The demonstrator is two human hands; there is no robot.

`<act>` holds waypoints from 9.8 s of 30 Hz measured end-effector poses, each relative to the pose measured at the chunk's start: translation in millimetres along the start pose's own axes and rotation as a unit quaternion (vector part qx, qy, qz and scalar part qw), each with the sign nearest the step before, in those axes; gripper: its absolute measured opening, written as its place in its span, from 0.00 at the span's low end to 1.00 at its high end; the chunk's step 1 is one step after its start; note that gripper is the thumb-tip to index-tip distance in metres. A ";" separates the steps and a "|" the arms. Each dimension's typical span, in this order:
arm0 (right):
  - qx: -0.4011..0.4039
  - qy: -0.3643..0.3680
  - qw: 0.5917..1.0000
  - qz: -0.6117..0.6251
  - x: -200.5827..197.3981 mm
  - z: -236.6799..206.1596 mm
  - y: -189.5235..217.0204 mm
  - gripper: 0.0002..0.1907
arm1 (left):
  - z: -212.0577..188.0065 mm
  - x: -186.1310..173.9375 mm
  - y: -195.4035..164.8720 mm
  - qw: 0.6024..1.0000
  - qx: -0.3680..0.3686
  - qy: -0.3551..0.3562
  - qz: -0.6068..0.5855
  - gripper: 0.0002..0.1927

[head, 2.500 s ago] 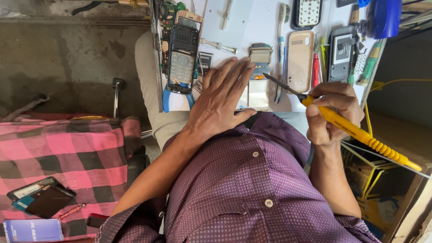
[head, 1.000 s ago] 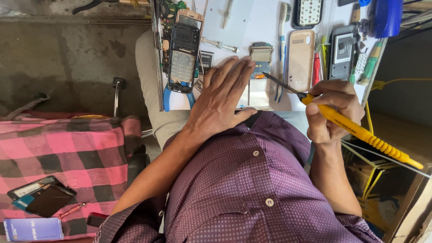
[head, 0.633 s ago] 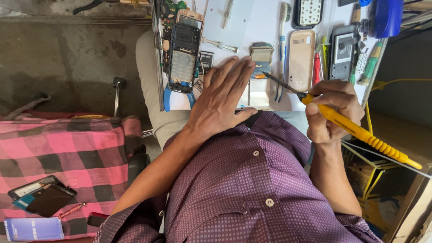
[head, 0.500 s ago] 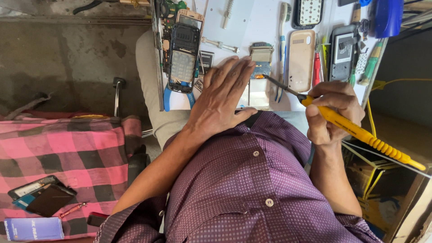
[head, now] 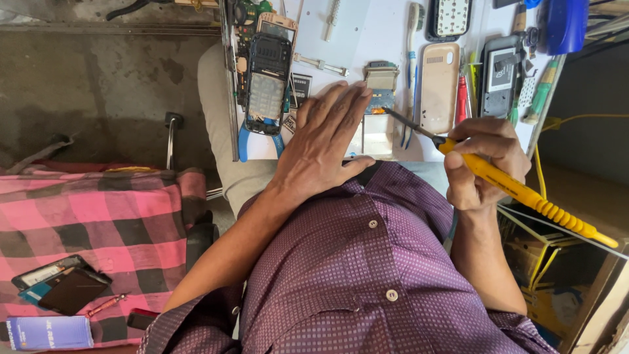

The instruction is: The person uses a soldering iron to work on a disassembled phone motherboard held on the workbench, steadying the board with the other hand. They then lift the board, handle the phone frame and battery assembly, and press components together by hand while seated at the repair bench.

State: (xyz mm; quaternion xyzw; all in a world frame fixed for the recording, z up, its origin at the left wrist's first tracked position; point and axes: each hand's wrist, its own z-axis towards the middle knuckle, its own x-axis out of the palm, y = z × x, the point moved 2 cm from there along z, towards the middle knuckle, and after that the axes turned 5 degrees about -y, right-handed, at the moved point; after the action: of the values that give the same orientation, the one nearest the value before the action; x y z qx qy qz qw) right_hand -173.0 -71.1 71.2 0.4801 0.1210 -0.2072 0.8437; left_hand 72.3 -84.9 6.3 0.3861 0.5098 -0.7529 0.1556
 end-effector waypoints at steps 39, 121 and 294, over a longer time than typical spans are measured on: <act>-0.066 0.042 0.996 -0.034 4.2 11.0 7.7 0.12 | 2.0 -4.3 -3.7 1.000 0.003 -0.003 -0.001 0.61; -0.071 0.042 0.996 -0.020 7.9 12.7 9.2 0.11 | 1.3 -5.2 -5.4 1.000 -0.008 -0.001 0.000 0.63; -0.080 0.044 0.996 -0.003 10.3 13.5 10.4 0.12 | 3.8 -4.9 -7.7 1.000 -0.007 0.005 0.004 0.63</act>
State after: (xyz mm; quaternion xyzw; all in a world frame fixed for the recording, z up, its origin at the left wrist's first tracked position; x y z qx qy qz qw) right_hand -158.9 -80.4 81.8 0.4196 0.1755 -0.1783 0.8725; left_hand 69.1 -85.8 15.7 0.3909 0.5141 -0.7468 0.1585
